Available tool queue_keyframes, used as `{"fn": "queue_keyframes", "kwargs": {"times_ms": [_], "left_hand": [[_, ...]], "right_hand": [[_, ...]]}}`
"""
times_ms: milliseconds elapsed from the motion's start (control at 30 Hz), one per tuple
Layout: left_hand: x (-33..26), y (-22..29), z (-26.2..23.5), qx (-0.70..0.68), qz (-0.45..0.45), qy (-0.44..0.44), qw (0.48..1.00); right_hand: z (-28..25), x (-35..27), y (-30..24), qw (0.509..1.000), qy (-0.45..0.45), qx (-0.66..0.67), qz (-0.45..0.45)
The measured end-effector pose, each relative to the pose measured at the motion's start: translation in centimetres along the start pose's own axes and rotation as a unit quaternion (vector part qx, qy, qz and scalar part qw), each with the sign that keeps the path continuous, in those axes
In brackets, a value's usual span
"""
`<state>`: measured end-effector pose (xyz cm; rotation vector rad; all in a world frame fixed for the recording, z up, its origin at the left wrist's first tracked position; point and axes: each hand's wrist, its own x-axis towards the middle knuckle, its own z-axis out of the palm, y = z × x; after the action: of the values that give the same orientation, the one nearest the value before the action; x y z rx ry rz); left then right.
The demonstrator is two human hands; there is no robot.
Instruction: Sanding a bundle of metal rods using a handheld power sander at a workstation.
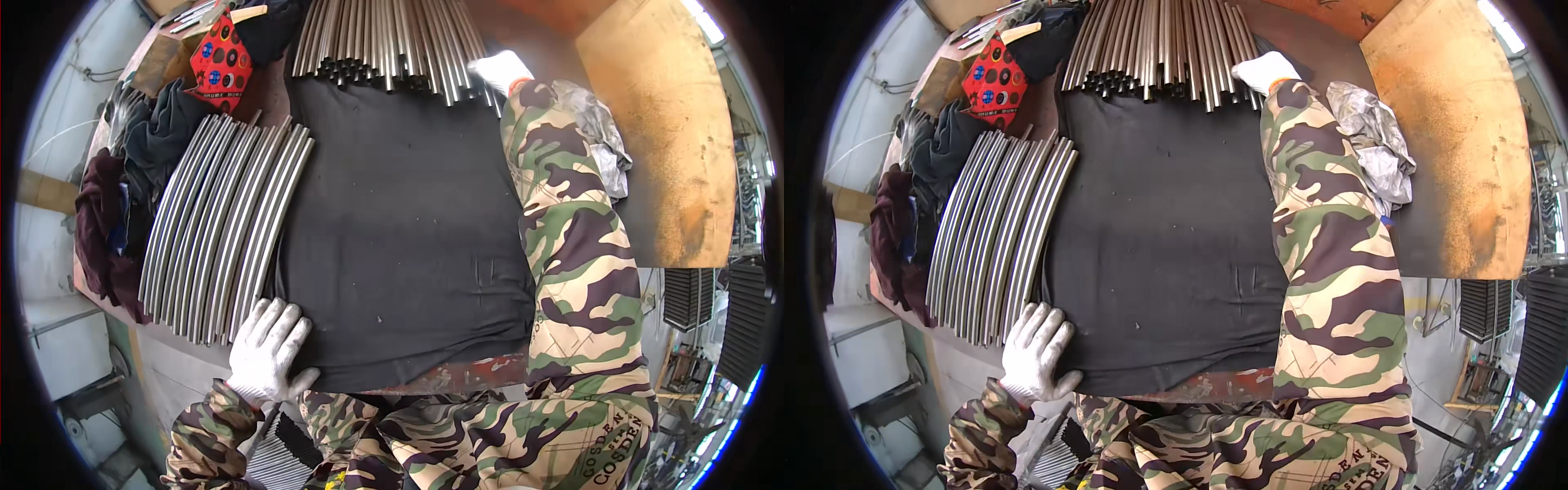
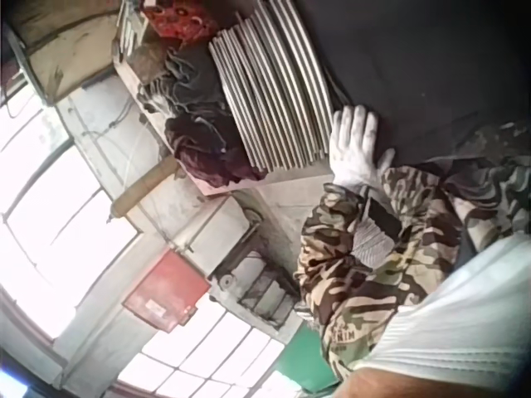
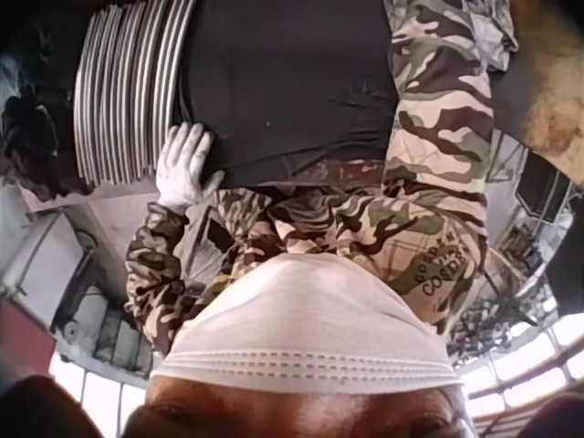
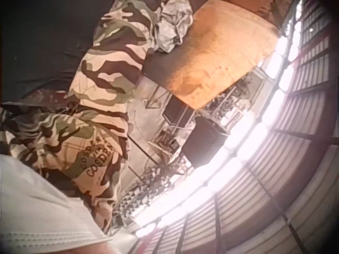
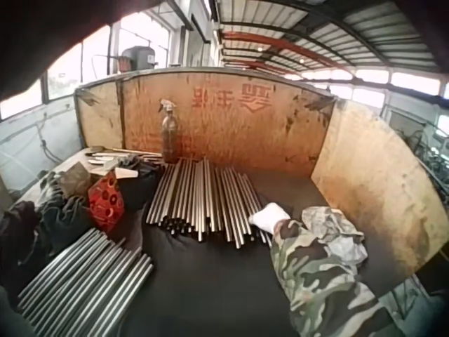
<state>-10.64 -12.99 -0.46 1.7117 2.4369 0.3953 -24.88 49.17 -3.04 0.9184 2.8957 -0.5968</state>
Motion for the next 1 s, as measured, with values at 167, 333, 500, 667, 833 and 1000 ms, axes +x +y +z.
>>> {"fn": "queue_keyframes", "kwargs": {"times_ms": [167, 333, 500, 667, 833, 1000], "left_hand": [[0.2, -0.2, 0.5, -0.008, -0.004, -0.003, 1.0], [0.9, -0.1, 0.7, -0.015, 0.009, 0.011, 1.0], [0.4, -0.2, 0.6, -0.008, 0.006, 0.0, 1.0], [0.8, 0.0, 0.6, -0.011, 0.007, -0.001, 1.0], [0.7, -0.1, 0.4, -0.01, 0.004, -0.005, 1.0], [1.1, 0.1, 0.1, -0.023, -0.004, -0.013, 1.0]], "right_hand": [[0.4, -1.9, -0.9, 0.991, 0.04, -0.103, -0.082], [-1.1, 0.2, 0.5, 0.993, 0.028, -0.112, -0.003], [-0.7, 0.4, -0.5, 0.989, 0.004, -0.14, -0.036], [0.7, 2.4, 1.3, 0.978, 0.019, -0.208, -0.027], [0.8, 2.2, 0.1, 0.987, 0.032, -0.156, 0.022], [1.2, 5.5, 4.1, 0.95, 0.034, -0.271, -0.149]]}}
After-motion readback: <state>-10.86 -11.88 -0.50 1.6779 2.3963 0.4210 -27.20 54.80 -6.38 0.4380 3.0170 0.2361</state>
